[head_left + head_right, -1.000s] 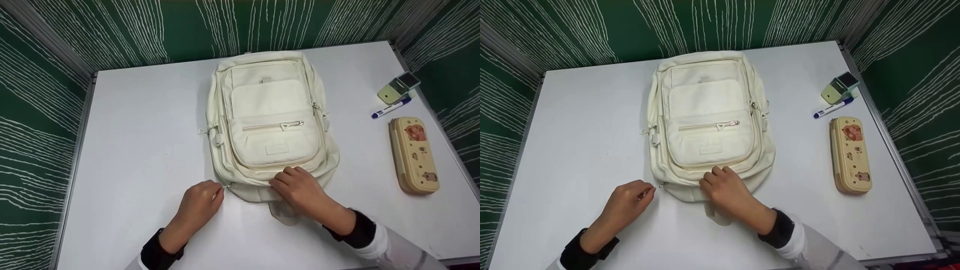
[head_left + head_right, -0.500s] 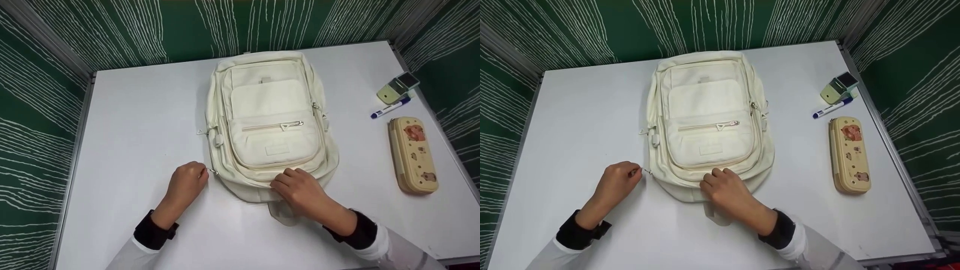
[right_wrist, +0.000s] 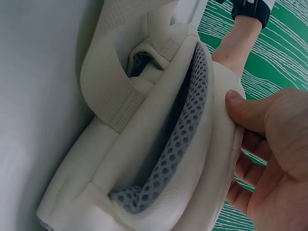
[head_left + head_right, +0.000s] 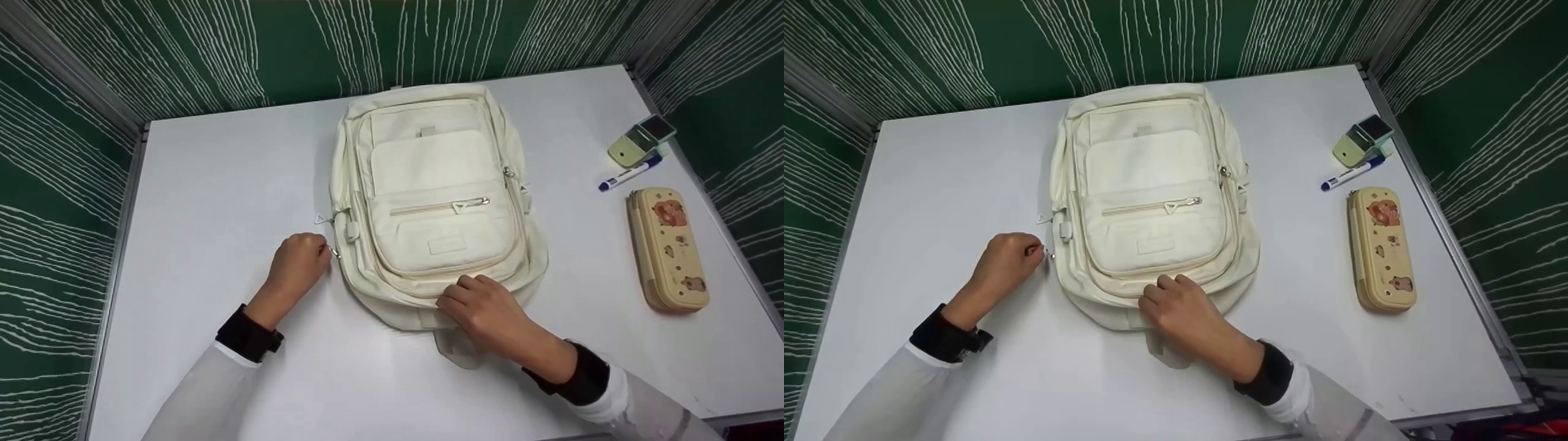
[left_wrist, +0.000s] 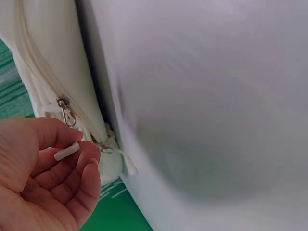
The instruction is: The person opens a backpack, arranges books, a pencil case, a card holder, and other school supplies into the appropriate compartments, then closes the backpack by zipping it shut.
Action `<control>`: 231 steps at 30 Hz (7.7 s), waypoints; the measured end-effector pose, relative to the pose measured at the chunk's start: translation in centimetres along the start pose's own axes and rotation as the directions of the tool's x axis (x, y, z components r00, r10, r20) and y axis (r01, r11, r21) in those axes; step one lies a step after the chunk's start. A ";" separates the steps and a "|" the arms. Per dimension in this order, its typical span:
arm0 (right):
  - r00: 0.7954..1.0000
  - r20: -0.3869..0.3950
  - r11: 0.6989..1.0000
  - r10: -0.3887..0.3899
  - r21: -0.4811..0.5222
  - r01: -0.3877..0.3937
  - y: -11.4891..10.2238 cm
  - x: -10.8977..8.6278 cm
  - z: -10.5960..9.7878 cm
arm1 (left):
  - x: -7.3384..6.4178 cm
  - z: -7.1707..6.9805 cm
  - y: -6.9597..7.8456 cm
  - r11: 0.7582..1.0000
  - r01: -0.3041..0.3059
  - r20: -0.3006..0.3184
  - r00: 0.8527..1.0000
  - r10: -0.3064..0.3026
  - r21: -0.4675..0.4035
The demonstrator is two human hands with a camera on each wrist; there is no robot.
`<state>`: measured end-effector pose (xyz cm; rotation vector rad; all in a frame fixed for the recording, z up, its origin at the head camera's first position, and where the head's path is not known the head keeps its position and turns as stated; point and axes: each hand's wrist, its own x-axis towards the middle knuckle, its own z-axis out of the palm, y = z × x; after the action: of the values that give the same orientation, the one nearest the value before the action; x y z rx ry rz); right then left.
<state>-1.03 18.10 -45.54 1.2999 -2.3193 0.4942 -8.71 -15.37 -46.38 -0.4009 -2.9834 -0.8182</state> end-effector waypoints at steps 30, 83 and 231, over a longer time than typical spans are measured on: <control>0.989 0.088 0.992 0.116 0.048 -0.120 1.1 -1.7 -1.2 | 3.3 -0.6 -1.7 0.990 0.031 -0.012 0.999 -0.030 0.135; 0.980 0.018 0.980 0.196 0.040 -0.196 4.8 -4.1 -2.4 | -7.6 6.5 13.0 0.697 -0.463 -0.056 0.811 0.582 0.548; 0.988 0.080 0.989 0.132 -0.076 -0.126 3.5 -1.3 0.7 | -2.7 8.3 11.0 0.845 -0.382 -0.107 0.887 0.449 0.375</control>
<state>-3.60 20.46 -47.14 1.1641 -2.4798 0.4004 -2.98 -2.66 -48.27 -0.8579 -2.6273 -0.2646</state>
